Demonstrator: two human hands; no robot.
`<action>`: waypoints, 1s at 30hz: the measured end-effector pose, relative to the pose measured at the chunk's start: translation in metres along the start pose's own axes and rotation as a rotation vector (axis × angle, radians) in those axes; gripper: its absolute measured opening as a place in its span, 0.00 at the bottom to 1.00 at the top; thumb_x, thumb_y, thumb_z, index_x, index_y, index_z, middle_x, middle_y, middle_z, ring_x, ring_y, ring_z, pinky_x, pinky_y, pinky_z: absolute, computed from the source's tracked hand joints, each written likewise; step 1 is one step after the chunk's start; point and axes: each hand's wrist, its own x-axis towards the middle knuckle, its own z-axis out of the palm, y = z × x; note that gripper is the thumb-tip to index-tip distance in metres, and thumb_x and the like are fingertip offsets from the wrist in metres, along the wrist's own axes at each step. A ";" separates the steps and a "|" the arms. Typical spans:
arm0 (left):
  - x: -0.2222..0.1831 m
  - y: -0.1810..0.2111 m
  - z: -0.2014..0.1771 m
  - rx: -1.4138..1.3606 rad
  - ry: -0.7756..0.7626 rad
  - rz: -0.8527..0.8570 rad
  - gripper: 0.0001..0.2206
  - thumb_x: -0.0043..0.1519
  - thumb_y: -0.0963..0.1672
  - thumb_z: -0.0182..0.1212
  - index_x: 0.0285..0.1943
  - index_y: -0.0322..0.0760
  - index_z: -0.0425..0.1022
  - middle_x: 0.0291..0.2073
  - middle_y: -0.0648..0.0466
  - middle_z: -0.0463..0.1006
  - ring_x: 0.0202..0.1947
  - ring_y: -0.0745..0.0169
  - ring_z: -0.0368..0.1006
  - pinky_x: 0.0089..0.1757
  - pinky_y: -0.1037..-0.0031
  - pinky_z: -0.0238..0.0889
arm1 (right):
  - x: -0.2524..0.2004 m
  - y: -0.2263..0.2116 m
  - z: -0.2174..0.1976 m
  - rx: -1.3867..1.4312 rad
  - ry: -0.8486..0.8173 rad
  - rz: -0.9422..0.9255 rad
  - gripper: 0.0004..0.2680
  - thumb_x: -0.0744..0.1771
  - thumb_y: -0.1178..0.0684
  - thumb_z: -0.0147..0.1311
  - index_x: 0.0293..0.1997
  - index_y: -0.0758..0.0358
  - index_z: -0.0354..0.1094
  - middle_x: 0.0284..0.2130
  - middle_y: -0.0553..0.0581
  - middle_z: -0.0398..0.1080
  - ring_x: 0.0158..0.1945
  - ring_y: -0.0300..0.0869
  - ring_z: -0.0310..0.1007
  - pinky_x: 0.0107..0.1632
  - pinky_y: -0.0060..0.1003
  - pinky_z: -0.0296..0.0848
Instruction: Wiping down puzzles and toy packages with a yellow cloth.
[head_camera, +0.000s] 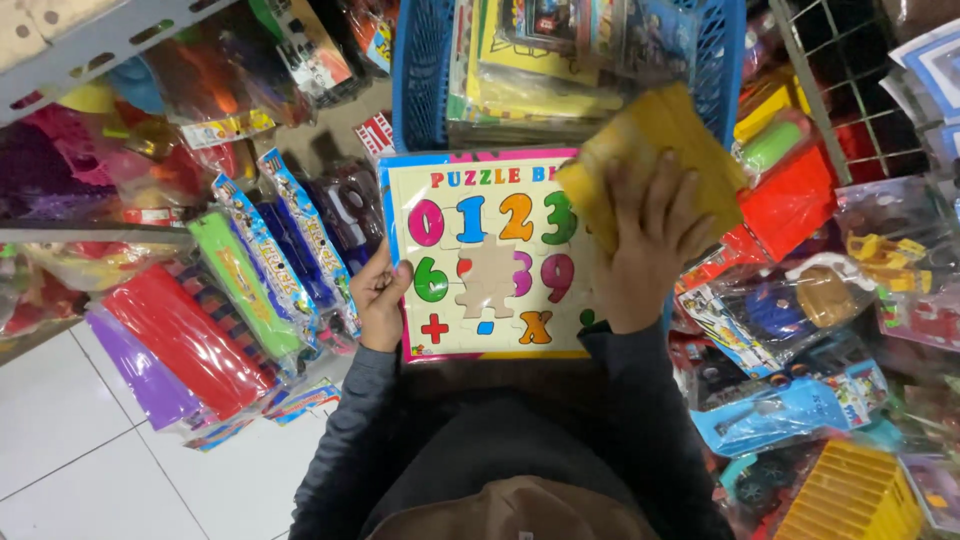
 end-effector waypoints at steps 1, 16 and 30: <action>0.001 0.001 0.000 0.001 0.007 -0.004 0.23 0.67 0.37 0.58 0.73 0.25 0.64 0.52 0.55 0.80 0.45 0.74 0.73 0.49 0.82 0.65 | -0.003 0.000 0.000 -0.030 0.007 0.035 0.24 0.68 0.44 0.56 0.76 0.43 0.60 0.77 0.66 0.44 0.79 0.65 0.38 0.72 0.74 0.35; 0.003 -0.003 -0.004 -0.021 -0.002 0.005 0.23 0.69 0.37 0.59 0.74 0.26 0.65 0.46 0.57 0.80 0.42 0.75 0.71 0.48 0.82 0.64 | -0.075 0.008 -0.011 -0.085 -0.189 -0.114 0.27 0.61 0.54 0.52 0.71 0.41 0.63 0.77 0.61 0.47 0.79 0.63 0.39 0.74 0.72 0.35; -0.001 -0.007 -0.009 0.037 0.010 -0.014 0.23 0.69 0.37 0.60 0.74 0.26 0.65 0.39 0.60 0.78 0.38 0.77 0.69 0.45 0.84 0.63 | -0.125 0.041 -0.014 0.033 -0.148 0.021 0.24 0.65 0.55 0.48 0.72 0.45 0.64 0.77 0.68 0.50 0.80 0.68 0.40 0.75 0.73 0.38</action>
